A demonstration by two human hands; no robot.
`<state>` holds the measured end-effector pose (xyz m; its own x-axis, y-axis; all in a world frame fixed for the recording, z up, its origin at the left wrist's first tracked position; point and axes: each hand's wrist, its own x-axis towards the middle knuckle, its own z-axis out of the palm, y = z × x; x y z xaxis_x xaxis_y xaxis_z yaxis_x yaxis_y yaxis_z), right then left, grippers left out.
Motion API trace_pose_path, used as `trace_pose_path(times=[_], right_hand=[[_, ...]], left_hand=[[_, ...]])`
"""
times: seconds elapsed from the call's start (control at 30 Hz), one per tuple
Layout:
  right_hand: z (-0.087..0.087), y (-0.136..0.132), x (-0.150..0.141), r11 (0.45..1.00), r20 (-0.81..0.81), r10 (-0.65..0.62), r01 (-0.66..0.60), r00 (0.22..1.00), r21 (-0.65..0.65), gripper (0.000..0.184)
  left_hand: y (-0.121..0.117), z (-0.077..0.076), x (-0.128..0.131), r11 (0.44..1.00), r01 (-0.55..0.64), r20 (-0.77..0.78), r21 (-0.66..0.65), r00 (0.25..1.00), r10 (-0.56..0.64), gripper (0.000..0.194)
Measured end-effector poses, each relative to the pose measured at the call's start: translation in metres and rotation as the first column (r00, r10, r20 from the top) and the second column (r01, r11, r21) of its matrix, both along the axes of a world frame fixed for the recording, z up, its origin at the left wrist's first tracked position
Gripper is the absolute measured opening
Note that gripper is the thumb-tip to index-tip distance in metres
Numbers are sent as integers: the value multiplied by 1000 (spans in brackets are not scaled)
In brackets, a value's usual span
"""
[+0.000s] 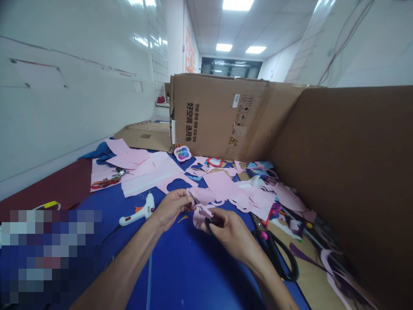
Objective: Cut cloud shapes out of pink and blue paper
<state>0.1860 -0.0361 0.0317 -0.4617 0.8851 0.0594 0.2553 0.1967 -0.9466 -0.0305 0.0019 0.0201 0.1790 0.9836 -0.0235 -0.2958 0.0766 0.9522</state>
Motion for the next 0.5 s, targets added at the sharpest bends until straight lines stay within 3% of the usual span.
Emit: trace_pose_path(times=[0.5], right_hand=[[1, -1, 2, 1000, 28, 27, -26, 999, -14, 30]], left_hand=[[-1, 8, -8, 996, 77, -78, -34, 994, -80, 18]])
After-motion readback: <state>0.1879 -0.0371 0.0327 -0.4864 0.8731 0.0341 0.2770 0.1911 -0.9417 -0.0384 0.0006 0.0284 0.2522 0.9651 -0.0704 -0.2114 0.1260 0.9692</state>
